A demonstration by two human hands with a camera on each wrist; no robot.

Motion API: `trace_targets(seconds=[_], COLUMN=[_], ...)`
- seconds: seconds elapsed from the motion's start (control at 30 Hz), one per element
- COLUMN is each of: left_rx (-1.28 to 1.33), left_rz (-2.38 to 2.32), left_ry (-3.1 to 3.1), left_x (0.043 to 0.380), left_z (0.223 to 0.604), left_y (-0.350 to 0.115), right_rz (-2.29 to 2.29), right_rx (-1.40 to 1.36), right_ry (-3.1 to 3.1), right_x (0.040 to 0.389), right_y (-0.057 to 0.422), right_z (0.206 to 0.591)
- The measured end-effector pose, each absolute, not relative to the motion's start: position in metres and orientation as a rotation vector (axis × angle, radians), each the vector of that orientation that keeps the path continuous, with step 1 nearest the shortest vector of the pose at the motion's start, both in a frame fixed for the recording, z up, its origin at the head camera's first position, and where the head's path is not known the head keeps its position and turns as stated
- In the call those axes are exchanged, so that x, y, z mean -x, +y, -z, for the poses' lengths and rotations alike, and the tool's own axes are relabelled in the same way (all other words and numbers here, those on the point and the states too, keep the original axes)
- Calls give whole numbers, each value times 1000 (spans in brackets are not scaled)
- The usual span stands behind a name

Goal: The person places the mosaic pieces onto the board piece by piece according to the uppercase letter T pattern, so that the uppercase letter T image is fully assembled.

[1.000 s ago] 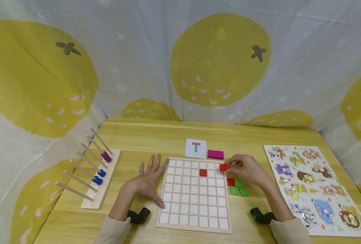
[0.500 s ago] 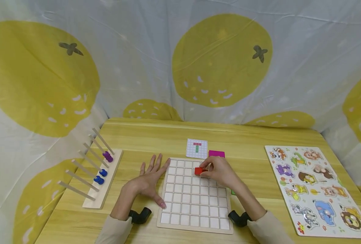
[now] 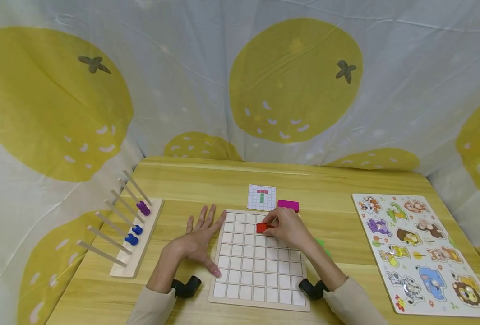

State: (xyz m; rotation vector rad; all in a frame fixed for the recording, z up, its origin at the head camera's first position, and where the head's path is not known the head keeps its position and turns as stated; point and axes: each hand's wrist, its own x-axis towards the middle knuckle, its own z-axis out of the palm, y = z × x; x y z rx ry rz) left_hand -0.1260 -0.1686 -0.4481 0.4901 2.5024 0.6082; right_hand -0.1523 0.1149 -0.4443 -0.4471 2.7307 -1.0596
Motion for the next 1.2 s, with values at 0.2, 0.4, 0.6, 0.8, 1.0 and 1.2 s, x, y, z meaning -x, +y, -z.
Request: trace_targets(seconds=[0.2, 0.4, 0.6, 0.8, 1.0, 1.2], left_rx=[-492, -489, -484, -487, -485, -490], left_rz=[-611, -602, -604, -617, -612, -615], left_ry=[2505, 2502, 2503, 2504, 2502, 2506], left_x=[126, 127, 126, 126, 126, 124], left_z=[449, 449, 450, 450, 449, 446], left_y=[-169, -168, -169, -169, -169, -168], right_rz=[1074, 1090, 1113, 1133, 1178, 1204], right_rx=[462, 449, 416, 387, 399, 412], right_ry=[2716, 2706, 2681, 2659, 2612, 2585], right_x=[154, 154, 156, 159, 160, 161], right_y=[114, 115, 115, 116, 117, 120], right_z=[447, 447, 448, 450, 451, 453])
